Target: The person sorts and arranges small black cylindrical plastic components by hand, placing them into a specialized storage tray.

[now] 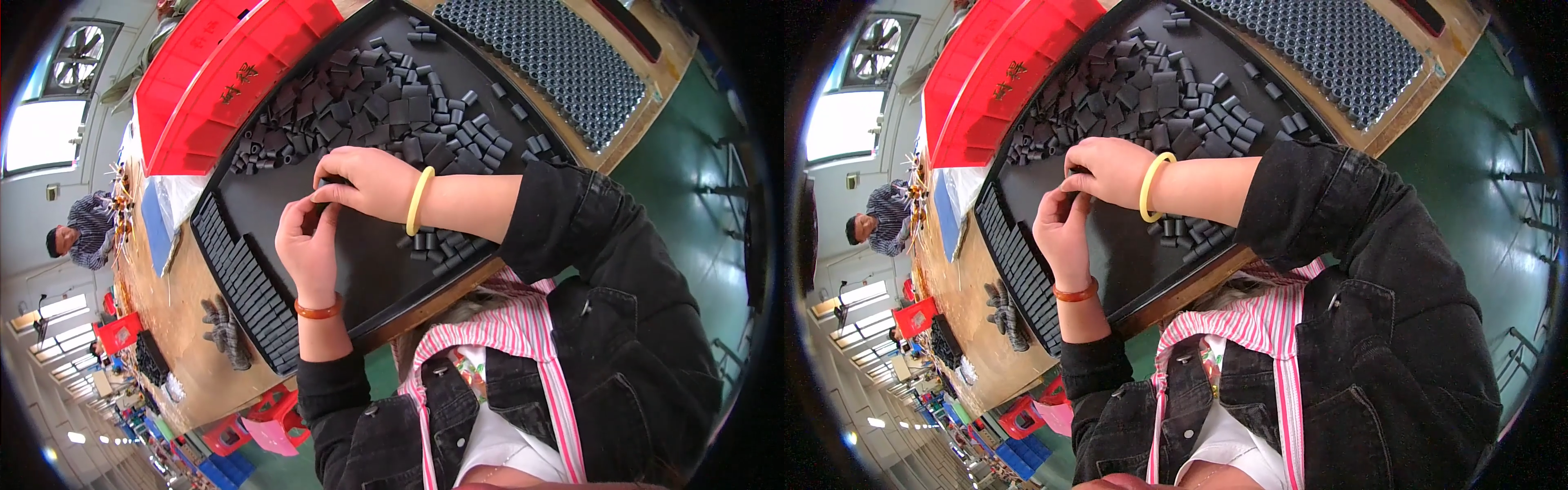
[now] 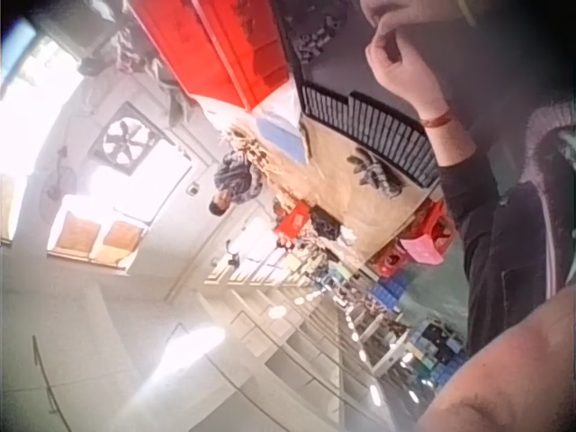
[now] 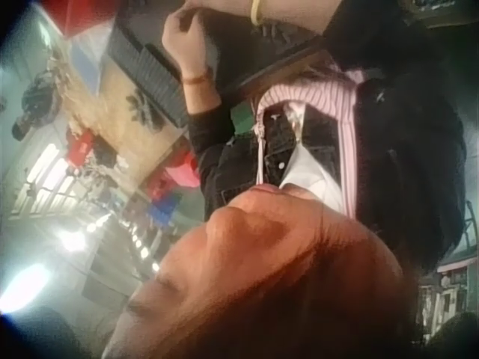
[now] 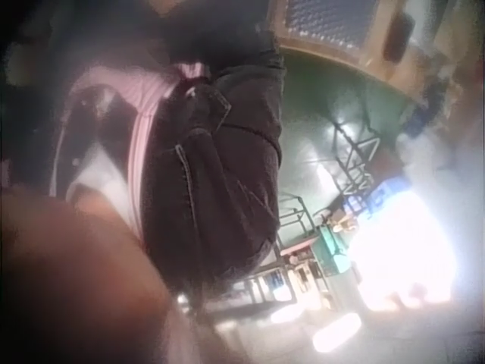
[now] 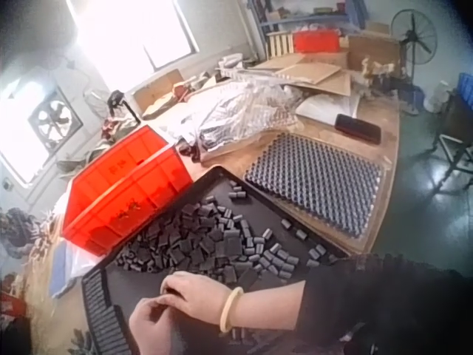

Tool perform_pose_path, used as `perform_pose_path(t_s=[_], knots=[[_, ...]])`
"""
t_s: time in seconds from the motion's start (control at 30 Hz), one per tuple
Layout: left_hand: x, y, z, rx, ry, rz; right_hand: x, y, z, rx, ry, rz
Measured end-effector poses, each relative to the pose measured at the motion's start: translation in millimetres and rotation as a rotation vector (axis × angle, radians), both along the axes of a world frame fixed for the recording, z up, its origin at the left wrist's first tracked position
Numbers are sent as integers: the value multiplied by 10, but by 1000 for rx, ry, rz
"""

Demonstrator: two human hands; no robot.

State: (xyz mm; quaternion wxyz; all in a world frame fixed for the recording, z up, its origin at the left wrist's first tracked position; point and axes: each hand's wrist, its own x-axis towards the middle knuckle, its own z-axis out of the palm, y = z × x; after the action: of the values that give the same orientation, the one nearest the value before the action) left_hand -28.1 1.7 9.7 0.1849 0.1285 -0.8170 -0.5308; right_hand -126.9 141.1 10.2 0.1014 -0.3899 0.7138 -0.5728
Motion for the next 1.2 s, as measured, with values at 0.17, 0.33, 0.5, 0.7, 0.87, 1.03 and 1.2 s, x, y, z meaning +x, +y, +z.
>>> perform_pose_path(t_s=[0.17, 0.33, 0.5, 0.7, 0.87, 1.03, 1.2], knots=[[-12, 75, 27, 100, 31, 30, 26, -38, -67, -43, -42, -62], [-5, 45, 11, 6, 48, 9, 4, 1, -20, -92, -90, -64], [-13, 43, 22, -25, 65, -9, 44, 5, 46, -51, -96, -71], [-19, 45, 10, -147, 109, 9, 39, 30, -4, -7, 83, -38], [-1, 62, 50, -288, 104, 52, 29, 3, -8, -1, 90, -26], [-3, 64, 135, -392, 117, 29, 8, 9, 27, -12, 36, -33], [84, -285, 385, -628, -38, 26, -22, -14, -104, -168, -399, 26]])
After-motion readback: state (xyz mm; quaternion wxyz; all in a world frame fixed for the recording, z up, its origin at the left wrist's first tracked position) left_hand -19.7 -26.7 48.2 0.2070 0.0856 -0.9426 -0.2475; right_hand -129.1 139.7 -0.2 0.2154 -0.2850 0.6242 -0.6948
